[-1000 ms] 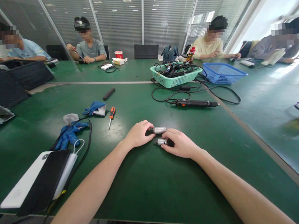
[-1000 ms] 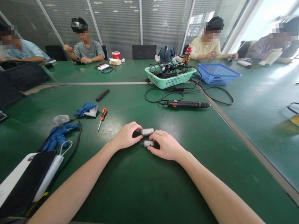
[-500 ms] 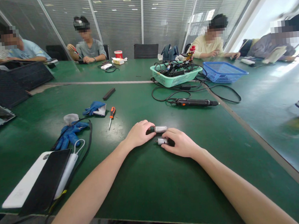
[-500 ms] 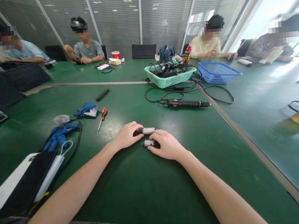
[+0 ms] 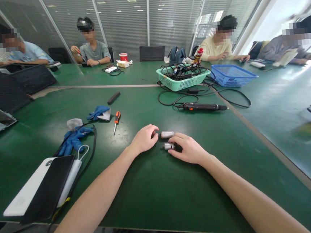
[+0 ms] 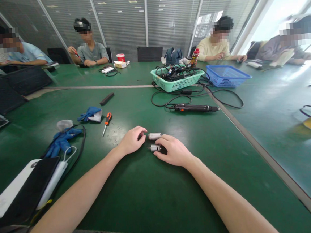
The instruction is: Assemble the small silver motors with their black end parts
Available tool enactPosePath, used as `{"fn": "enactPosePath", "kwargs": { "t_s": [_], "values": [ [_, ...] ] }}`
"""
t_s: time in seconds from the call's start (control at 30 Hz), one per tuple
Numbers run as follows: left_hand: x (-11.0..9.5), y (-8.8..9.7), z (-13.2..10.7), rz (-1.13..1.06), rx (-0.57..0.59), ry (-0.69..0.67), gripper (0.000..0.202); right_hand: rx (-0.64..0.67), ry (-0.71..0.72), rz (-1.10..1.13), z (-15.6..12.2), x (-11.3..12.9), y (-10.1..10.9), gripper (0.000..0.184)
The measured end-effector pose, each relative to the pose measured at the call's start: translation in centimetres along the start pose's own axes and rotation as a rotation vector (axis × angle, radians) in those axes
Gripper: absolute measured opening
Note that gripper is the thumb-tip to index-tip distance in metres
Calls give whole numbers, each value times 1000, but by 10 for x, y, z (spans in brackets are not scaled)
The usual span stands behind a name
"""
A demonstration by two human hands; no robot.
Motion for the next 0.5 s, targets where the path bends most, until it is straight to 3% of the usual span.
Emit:
{"fn": "enactPosePath", "kwargs": {
  "t_s": [0.2, 0.5],
  "values": [
    [10, 4, -1, 69, -74, 111, 18, -28, -6, 6, -1, 0, 1, 25],
    [10, -2, 2, 215, 5, 93, 17, -43, -2, 2, -2, -4, -2, 28]
  ]
}}
Point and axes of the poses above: each hand's wrist, its own z-axis towards the middle knuckle, its own y-axis out of the back of the hand, x = y × z, the point moved 7 cm from there along z, towards the middle knuckle, and after that the axes turned 7 degrees about x, right-handed, at the moved point
